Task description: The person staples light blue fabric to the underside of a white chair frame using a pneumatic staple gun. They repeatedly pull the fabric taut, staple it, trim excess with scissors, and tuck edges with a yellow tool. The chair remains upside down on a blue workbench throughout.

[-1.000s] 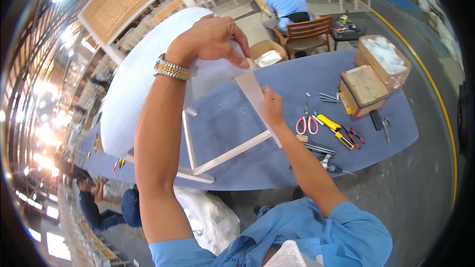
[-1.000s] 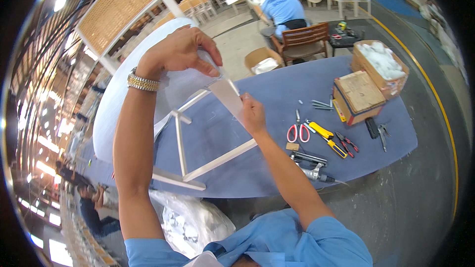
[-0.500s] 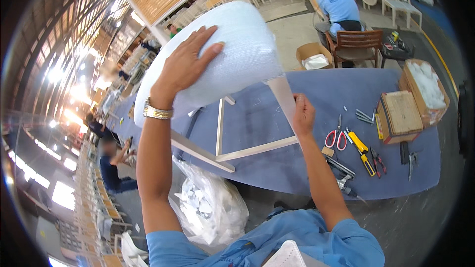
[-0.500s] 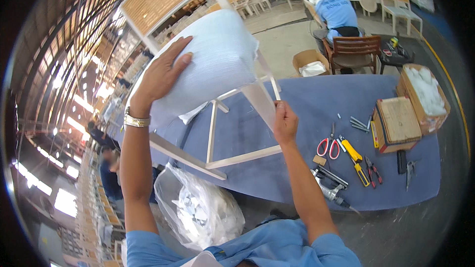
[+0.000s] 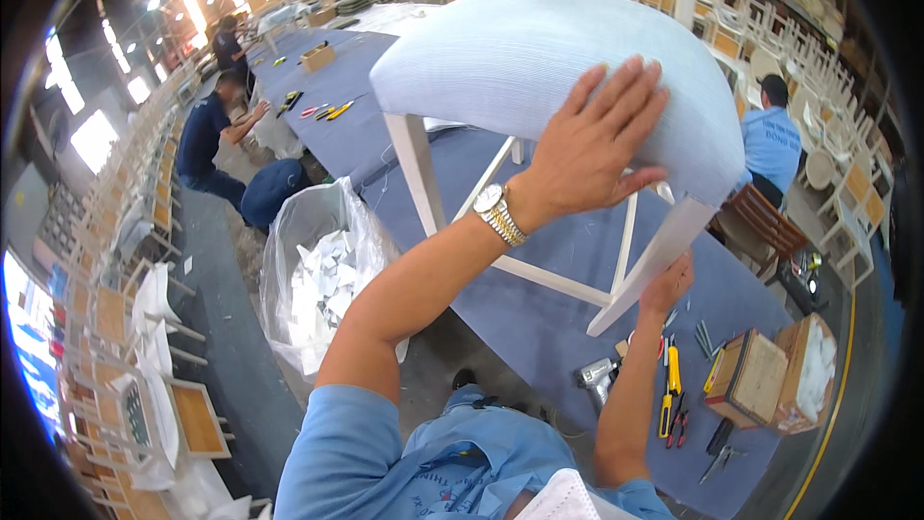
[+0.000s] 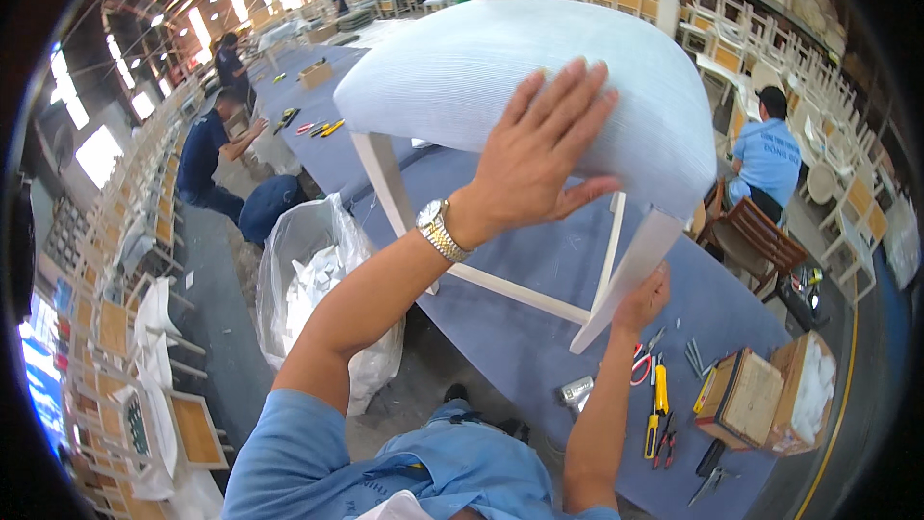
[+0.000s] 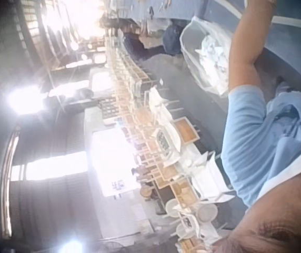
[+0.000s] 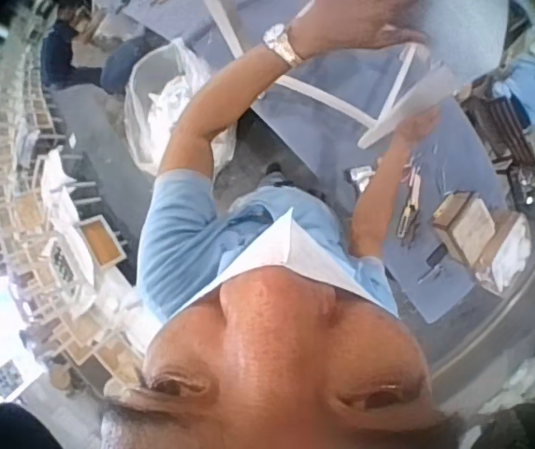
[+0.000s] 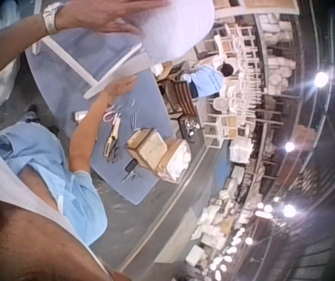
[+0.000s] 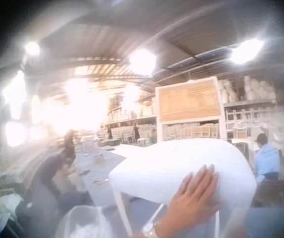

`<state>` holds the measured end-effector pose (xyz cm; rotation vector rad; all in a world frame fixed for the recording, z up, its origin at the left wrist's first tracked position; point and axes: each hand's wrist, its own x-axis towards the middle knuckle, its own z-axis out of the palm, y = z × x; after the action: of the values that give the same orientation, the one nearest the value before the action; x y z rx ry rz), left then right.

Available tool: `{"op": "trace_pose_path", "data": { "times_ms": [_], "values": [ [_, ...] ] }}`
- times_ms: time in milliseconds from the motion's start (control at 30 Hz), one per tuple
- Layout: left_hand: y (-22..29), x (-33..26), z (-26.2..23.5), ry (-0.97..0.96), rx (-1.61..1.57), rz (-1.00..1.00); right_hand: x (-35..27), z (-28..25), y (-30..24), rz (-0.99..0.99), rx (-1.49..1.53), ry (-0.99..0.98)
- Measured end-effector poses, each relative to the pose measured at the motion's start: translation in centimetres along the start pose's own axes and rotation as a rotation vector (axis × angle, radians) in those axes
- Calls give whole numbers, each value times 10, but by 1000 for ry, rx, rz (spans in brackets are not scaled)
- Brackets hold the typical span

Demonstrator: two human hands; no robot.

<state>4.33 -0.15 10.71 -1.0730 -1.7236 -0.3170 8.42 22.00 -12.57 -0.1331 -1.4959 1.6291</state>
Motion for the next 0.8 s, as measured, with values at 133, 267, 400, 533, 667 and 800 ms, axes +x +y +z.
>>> {"op": "trace_pose_path", "data": {
  "times_ms": [133,267,400,533,667,800],
  "values": [
    [-27,-40,-27,-36,-96,-137,-2,3,-9,55,69,-4],
    [-96,-87,-68,227,174,-377,2,-4,-7,160,173,-62],
    [-136,-127,-106,413,-43,-779,5,-11,-10,230,222,-114],
    [-170,-170,-88,395,-420,-1022,35,-11,-23,320,199,-197],
    [-168,-199,-46,326,-633,-1171,72,3,-82,332,382,-440],
    [-163,-202,-21,476,-636,-1139,69,23,-107,261,405,-318]
  ]
}}
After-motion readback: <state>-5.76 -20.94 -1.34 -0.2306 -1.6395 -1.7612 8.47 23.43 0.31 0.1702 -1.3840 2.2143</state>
